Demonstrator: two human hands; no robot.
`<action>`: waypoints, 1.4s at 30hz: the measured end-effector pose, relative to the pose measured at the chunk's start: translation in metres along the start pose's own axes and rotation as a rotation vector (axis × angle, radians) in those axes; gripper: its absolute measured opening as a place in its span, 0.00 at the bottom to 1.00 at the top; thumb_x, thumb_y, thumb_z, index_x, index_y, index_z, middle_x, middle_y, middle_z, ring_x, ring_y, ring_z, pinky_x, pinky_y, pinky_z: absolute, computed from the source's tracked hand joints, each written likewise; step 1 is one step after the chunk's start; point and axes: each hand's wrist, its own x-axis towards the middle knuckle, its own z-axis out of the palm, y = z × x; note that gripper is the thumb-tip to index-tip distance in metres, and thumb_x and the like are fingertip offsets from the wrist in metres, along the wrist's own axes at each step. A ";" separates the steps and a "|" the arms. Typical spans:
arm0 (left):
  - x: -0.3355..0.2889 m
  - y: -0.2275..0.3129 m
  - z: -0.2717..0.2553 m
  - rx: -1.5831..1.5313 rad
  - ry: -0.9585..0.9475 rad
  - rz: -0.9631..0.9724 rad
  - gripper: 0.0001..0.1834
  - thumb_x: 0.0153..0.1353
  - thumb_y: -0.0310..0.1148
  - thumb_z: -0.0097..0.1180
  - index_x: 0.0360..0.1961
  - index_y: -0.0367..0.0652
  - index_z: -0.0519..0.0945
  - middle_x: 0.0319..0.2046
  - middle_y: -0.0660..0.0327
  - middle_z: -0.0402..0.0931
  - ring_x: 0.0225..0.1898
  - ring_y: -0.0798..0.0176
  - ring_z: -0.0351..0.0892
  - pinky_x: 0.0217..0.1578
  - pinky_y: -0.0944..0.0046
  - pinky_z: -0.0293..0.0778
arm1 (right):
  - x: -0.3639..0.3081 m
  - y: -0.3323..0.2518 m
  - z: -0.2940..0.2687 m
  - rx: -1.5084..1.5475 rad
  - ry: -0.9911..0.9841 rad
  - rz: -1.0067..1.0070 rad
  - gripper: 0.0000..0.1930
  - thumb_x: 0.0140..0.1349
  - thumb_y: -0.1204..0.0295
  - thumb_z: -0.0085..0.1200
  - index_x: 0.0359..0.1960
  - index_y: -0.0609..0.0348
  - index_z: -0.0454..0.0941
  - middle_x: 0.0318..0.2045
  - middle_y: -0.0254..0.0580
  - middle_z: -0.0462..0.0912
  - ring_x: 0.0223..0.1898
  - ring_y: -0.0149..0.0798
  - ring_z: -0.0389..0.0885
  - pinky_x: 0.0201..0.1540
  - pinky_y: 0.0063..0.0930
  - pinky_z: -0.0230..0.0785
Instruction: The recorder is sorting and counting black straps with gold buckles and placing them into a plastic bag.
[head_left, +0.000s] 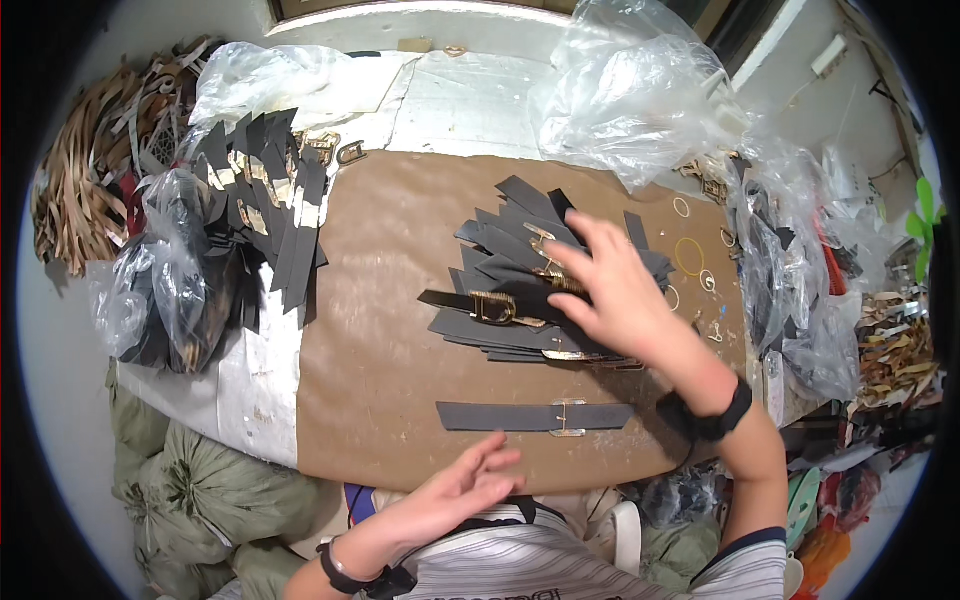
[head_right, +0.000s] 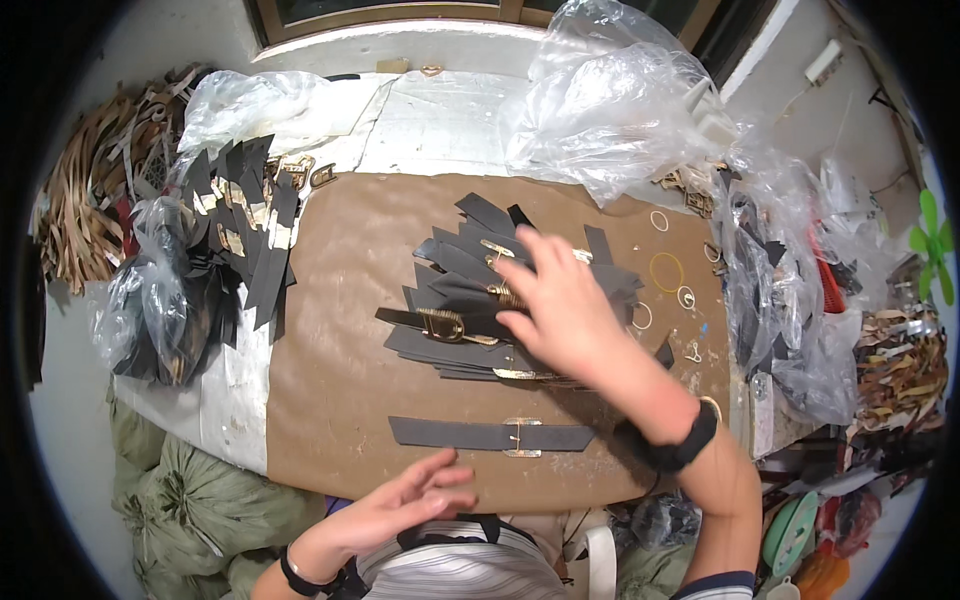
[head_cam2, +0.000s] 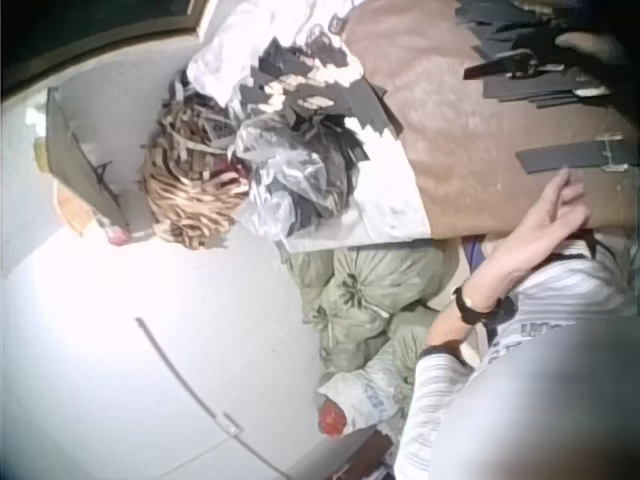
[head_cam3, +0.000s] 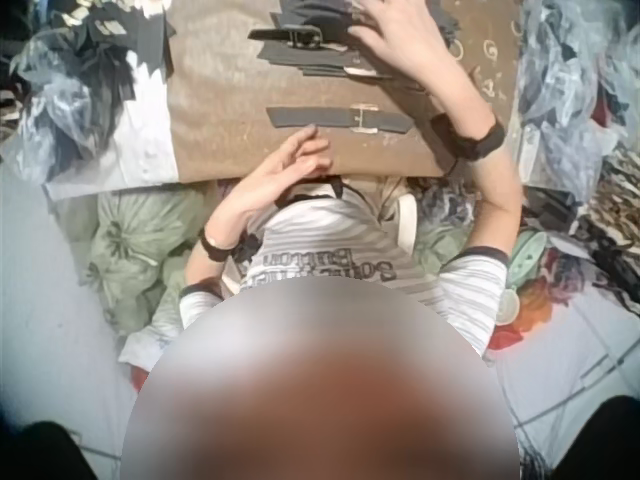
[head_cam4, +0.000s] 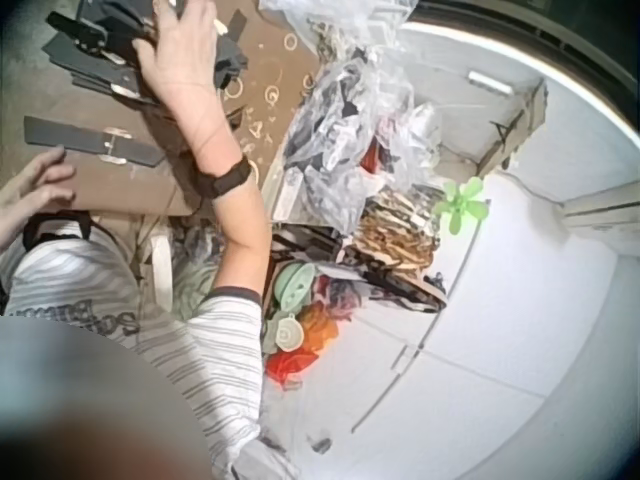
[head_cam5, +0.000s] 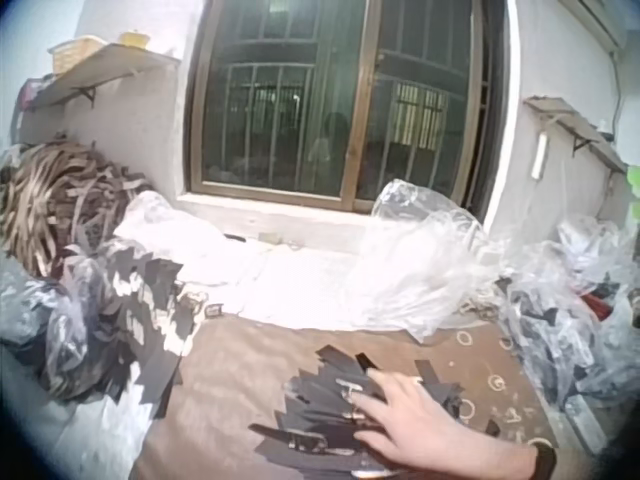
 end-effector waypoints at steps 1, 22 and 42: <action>0.010 -0.002 0.004 0.002 0.086 0.045 0.42 0.73 0.40 0.49 0.75 0.37 0.37 0.69 0.48 0.57 0.66 0.53 0.65 0.65 0.56 0.63 | 0.011 0.009 0.001 -0.001 0.012 0.014 0.35 0.54 0.61 0.66 0.64 0.54 0.68 0.64 0.61 0.63 0.66 0.60 0.60 0.66 0.47 0.59; 0.159 0.108 0.024 0.206 0.295 0.363 0.51 0.58 0.26 0.61 0.77 0.50 0.43 0.65 0.59 0.66 0.60 0.66 0.69 0.59 0.63 0.64 | -0.041 0.039 -0.002 1.130 -0.289 1.110 0.23 0.66 0.56 0.56 0.52 0.62 0.68 0.42 0.39 0.79 0.41 0.32 0.79 0.42 0.31 0.75; 0.057 0.059 0.019 1.604 0.812 0.528 0.34 0.51 0.29 0.69 0.62 0.45 0.73 0.57 0.50 0.70 0.58 0.46 0.71 0.56 0.55 0.70 | -0.151 -0.038 -0.031 0.614 -0.003 0.333 0.18 0.58 0.78 0.56 0.51 0.62 0.77 0.57 0.51 0.73 0.57 0.52 0.74 0.56 0.39 0.71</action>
